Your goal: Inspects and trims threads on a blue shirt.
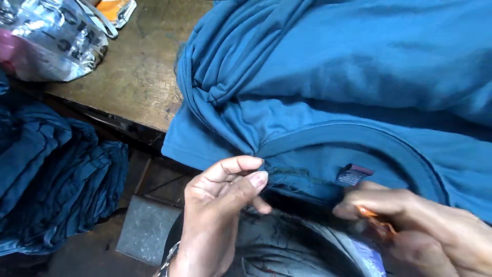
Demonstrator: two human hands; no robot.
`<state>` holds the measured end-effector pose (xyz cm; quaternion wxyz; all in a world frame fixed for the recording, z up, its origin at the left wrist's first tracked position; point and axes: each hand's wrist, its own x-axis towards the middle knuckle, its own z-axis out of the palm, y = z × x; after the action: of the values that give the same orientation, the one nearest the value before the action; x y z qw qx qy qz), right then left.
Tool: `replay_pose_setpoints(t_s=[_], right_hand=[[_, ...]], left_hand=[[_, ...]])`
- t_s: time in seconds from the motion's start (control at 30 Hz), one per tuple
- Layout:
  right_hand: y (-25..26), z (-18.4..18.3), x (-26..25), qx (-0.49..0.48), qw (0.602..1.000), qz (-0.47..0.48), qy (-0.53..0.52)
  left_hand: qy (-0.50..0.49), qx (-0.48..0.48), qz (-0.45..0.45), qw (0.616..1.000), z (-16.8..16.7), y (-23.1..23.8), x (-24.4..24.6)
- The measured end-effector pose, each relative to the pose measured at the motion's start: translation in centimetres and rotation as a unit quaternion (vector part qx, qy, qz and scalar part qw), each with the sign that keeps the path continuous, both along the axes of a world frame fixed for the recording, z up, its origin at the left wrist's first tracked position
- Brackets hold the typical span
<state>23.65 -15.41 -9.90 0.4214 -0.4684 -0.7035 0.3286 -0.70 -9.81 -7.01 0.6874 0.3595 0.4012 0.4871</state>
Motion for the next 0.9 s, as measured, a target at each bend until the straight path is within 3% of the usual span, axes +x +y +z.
replay_pose_setpoints(t_s=[0.13, 0.3, 0.63, 0.77, 0.9], right_hand=[[1.8, 1.5, -3.0, -0.03, 0.993, -0.081, 0.086], [3.2, 2.3, -5.6, -0.029, 0.99, -0.109, 0.085], [3.0, 2.4, -5.3, -0.066, 0.986, -0.093, 0.125], [3.1, 1.5, -5.5, 0.015, 0.991, -0.1, 0.087], [2.5, 1.1, -4.9, 0.098, 0.994, -0.051, 0.018]], left_hand=[[0.012, 0.027, 0.004, 1.0, -0.3, -0.5, 0.6], [-0.011, 0.07, -0.008, 0.997, -0.9, -0.7, 0.6], [0.017, 0.145, -0.03, 0.989, -1.3, -0.2, 0.0], [0.039, 0.161, -0.031, 0.986, -1.2, -0.1, -0.1], [0.013, 0.099, -0.027, 0.995, -1.0, -0.7, 0.2]])
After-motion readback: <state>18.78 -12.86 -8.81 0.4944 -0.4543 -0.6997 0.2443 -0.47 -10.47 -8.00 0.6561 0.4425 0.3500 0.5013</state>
